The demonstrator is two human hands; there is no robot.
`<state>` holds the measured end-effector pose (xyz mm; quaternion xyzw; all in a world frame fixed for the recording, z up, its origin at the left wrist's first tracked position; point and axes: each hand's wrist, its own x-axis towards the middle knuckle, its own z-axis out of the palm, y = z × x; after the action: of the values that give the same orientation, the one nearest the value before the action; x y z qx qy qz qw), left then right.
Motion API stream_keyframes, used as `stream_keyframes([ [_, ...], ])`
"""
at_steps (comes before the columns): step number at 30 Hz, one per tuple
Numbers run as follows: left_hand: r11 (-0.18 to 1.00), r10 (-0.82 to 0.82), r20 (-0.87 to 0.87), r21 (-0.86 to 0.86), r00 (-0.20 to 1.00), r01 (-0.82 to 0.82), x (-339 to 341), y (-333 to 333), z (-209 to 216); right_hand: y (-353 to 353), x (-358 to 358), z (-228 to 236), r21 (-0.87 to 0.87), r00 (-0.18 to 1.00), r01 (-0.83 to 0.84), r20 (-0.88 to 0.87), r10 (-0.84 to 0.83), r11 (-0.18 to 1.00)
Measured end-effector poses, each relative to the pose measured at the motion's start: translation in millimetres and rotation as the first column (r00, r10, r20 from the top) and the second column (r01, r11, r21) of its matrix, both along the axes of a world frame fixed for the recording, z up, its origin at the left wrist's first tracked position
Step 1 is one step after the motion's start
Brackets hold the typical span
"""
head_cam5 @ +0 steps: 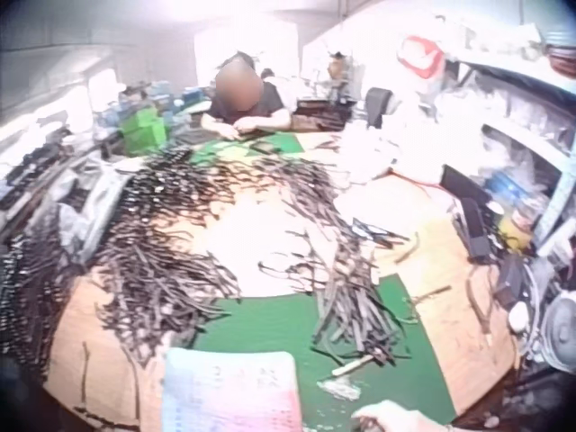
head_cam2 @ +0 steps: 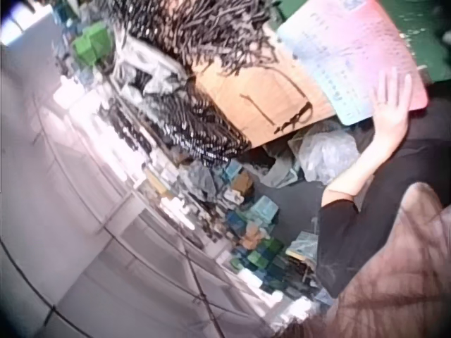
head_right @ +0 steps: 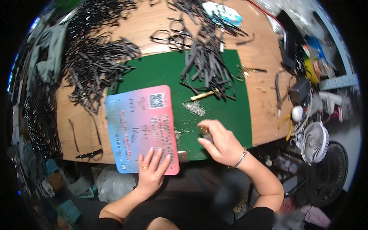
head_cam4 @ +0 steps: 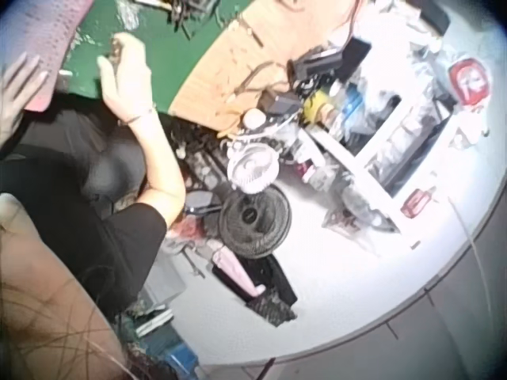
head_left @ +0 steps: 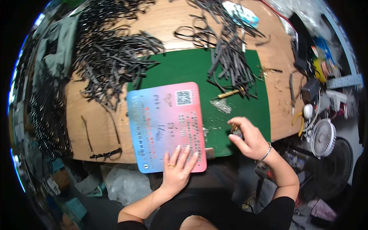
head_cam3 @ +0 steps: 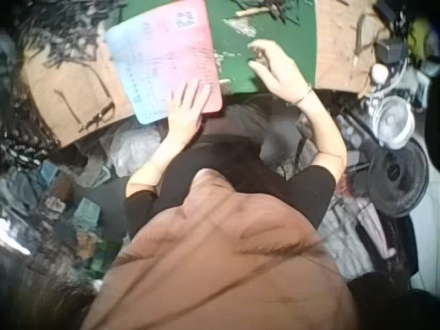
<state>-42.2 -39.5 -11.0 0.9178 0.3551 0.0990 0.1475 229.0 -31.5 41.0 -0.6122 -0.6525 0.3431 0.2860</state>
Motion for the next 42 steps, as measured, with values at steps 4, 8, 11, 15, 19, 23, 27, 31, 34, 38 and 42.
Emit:
stream_keyframes([
  [4, 0.967, -0.133, -0.063, -0.226, 0.989, 0.116, 1.0, 9.7, 18.9, 3.1, -28.4, -14.2, 0.051, 0.99, -0.028, 0.141, 0.021, 0.998],
  [8, 0.855, 0.029, 0.413, -0.483, 0.91, 0.191, -24.2, 43.6, 38.3, 11.7, -34.2, -8.0, -0.062, 0.992, -0.102, 0.067, 0.106, 0.993],
  [11, 0.955, 0.112, 0.389, -0.297, 0.914, 0.009, -35.9, 93.6, 50.9, 12.5, -31.9, -11.9, 0.013, 0.995, -0.086, 0.058, 0.085, 0.996],
  [15, 0.957, 0.281, 0.303, -0.018, 0.911, -0.29, -51.4, 193.9, 42.4, -0.7, -26.4, -27.8, -0.006, 0.998, 0.063, 0.019, -0.063, 0.998],
  [19, 0.786, 0.581, 0.052, 0.224, 0.812, -0.577, -41.0, 307.3, 39.2, 5.5, -33.5, -29.1, 0.031, 0.999, 0.047, 0.017, -0.048, 0.998],
  [23, 0.811, 0.574, 0.035, 0.115, 0.818, -0.574, -39.7, 340.1, 20.6, -3.6, -23.6, -31.3, 0.084, 0.998, 0.065, -0.032, -0.063, 0.994],
  [27, 0.791, 0.607, 0.03, 0.065, 0.794, -0.608, -40.3, 341.7, 13.9, -0.8, -22.0, -40.5, 0.143, 0.997, 0.071, -0.047, -0.065, 0.987],
  [31, 0.796, 0.596, -0.013, 0.138, 0.803, -0.589, -31.1, 346.7, 1.0, 1.2, -19.1, -36.4, 0.077, 0.999, 0.033, -0.013, -0.032, 0.997],
  [34, 0.767, 0.625, 0.091, -0.258, 0.775, -0.588, -43.4, 345.9, 4.2, -12.4, -2.3, -30.3, 0.068, 0.984, 0.014, -0.177, -0.002, 0.998],
  [38, 0.752, 0.639, 0.354, -0.474, 0.683, -0.458, -89.2, 354.5, 9.2, -5.7, 40.0, -13.0, -0.142, 0.912, 0.384, -0.098, -0.399, 0.912],
  [42, 0.834, 0.547, 0.496, -0.252, 0.674, -0.491, -79.6, 339.6, 36.3, 64.7, 97.2, -6.9, 0.07, 0.803, 0.519, 0.302, -0.513, 0.852],
])
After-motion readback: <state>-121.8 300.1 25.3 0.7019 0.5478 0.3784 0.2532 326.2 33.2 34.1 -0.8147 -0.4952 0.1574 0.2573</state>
